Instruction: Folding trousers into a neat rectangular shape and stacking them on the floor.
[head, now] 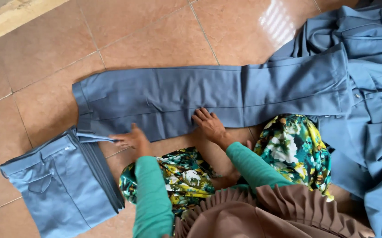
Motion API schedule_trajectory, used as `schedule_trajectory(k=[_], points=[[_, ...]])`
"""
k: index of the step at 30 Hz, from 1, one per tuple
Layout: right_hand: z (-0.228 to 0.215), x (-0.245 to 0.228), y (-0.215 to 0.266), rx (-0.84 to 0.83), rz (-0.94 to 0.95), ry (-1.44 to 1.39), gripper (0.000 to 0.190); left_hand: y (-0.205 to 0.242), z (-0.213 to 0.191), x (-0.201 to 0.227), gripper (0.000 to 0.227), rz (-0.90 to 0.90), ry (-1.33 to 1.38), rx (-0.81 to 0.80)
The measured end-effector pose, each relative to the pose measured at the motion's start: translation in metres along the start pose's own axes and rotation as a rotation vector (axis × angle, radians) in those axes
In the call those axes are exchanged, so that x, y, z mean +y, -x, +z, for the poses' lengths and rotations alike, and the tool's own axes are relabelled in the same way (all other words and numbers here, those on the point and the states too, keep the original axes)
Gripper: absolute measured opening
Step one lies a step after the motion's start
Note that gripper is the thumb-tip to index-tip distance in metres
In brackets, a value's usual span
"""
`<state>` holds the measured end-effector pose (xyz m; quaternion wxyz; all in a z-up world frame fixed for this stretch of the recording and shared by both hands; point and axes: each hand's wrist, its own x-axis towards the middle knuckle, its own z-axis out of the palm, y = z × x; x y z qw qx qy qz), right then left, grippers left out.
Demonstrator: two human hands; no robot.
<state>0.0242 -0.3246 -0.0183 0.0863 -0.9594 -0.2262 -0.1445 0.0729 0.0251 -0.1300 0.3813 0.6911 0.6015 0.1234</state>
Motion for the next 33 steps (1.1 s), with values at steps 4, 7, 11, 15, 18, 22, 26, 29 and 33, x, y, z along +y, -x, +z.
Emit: schedule_trajectory(k=[4,7,11,15,18,22,26,29,33], points=[[-0.018,0.031,-0.007,-0.319,0.108,-0.299,0.049,0.102,0.025,0.011,0.058,0.656,-0.218,-0.037],[-0.030,0.104,0.001,-0.015,0.201,-0.327,0.036,0.155,0.040,0.041,0.029,0.961,-0.130,-0.195],[-0.096,0.235,0.035,0.292,0.380,0.073,0.031,0.223,0.058,0.102,0.025,1.093,-0.106,-0.680],[-0.153,0.313,0.070,0.195,0.564,0.483,0.053,0.270,0.100,0.136,0.027,1.261,-0.109,-0.854],[-0.158,0.355,0.090,0.126,0.600,0.578,0.067,0.294,0.143,0.137,0.030,1.338,-0.251,-0.938],[-0.163,0.368,0.099,0.070,0.727,0.355,0.074,0.309,0.166,0.143,0.043,1.312,-0.587,-0.927],[-0.169,0.354,0.099,0.132,0.719,0.325,0.084,0.302,0.176,0.148,0.035,1.321,-0.617,-0.880],[-0.147,0.364,0.124,0.156,0.748,0.333,0.060,0.295,0.168,0.149,0.020,1.290,-0.573,-0.851],[-0.195,0.325,0.105,0.220,0.740,0.130,0.025,0.290,0.144,0.159,0.016,1.313,-0.238,-0.912]])
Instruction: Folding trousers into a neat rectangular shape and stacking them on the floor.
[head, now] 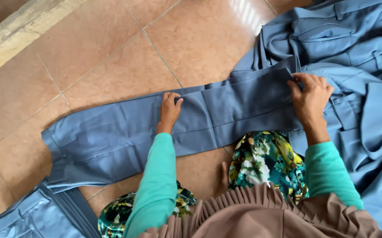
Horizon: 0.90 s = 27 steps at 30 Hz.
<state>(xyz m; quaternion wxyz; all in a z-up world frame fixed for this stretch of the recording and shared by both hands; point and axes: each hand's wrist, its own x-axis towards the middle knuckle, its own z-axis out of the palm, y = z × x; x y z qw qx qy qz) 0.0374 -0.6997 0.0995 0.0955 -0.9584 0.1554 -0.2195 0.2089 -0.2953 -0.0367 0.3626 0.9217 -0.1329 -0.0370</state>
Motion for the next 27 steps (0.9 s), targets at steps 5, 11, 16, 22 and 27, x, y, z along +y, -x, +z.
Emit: schedule_trajectory(k=[5,11,16,22,27], points=[[-0.032,-0.007,-0.004,0.089,0.015,-0.373,0.014,0.008,-0.039,0.023,0.016,-0.186,0.298,-0.111],[-0.035,0.022,-0.020,0.094,0.166,-0.431,0.014,-0.012,-0.036,0.032,0.018,-0.052,0.254,0.044],[-0.010,0.028,-0.016,-0.170,0.323,-0.220,0.038,-0.008,0.012,0.034,0.044,0.061,0.084,0.039],[0.017,0.050,0.011,-0.420,0.432,0.100,0.065,0.057,0.038,0.059,0.055,0.105,-0.019,0.119],[-0.006,0.058,0.002,-0.529,0.511,-0.219,0.050,0.133,0.043,0.092,0.039,0.066,0.036,0.127]])
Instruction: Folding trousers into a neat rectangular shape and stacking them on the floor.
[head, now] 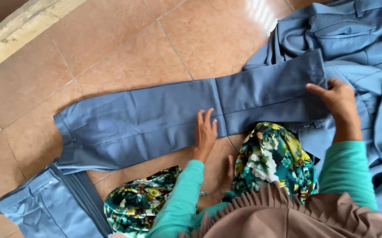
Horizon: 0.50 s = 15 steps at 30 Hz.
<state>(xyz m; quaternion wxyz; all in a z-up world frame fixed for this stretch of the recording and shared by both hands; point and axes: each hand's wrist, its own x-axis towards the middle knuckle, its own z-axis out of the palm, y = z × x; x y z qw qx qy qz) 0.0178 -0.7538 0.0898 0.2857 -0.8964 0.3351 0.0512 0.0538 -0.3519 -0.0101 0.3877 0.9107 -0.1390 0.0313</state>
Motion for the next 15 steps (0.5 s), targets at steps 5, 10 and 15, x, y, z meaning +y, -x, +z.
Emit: schedule_trajectory(k=[5,10,15], points=[[-0.053,-0.069,0.046,-0.008,-0.076,-0.761,0.032,0.058,0.005,0.019,0.073,-0.058,0.022,-0.153],[-0.071,-0.163,0.099,-0.054,-0.170,-1.002,0.014,0.081,0.015,0.031,0.077,0.011,0.033,-0.225],[0.024,-0.243,0.110,-0.143,-0.255,-1.003,0.018,0.101,0.060,0.014,0.059,0.174,-0.126,-0.220]])
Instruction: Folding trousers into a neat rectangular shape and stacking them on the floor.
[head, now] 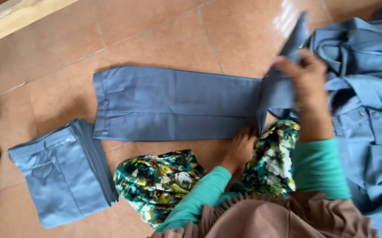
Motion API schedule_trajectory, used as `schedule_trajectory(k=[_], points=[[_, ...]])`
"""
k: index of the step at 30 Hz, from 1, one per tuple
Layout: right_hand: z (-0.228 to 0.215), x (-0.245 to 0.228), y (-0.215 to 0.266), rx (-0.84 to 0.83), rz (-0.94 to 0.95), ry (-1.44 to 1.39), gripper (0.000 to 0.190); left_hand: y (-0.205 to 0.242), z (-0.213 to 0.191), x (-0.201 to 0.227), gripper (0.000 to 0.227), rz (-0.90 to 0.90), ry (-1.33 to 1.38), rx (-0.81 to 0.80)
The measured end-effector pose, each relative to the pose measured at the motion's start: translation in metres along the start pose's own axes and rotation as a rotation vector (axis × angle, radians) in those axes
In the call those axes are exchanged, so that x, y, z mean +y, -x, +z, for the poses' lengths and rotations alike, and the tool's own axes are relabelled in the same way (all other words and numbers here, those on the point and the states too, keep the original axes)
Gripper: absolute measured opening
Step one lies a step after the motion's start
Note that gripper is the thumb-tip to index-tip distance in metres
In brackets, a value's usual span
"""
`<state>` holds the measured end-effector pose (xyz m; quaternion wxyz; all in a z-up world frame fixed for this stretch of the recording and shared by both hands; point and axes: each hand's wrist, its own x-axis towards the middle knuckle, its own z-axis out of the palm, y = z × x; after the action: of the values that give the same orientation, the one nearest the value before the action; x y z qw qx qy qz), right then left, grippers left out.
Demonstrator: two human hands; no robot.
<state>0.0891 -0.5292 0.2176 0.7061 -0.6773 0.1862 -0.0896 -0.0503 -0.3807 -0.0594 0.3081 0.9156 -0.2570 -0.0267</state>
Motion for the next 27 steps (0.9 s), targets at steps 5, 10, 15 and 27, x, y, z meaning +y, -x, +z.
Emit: schedule_trajectory(k=[5,10,15,27], points=[[0.136,0.057,0.049,-0.454,0.025,0.079,0.038,0.021,-0.016,-0.016,0.027,0.079,0.029,-0.109],[0.103,0.163,0.029,-0.308,-0.016,0.459,0.032,0.040,-0.104,-0.058,0.039,-0.221,0.140,0.008],[0.014,0.261,-0.002,-0.014,0.187,1.137,0.044,0.042,-0.134,-0.136,0.038,-0.580,-0.112,0.417],[-0.013,0.195,0.050,0.050,0.370,-0.130,0.047,0.062,-0.147,-0.138,0.044,-0.707,0.187,0.384]])
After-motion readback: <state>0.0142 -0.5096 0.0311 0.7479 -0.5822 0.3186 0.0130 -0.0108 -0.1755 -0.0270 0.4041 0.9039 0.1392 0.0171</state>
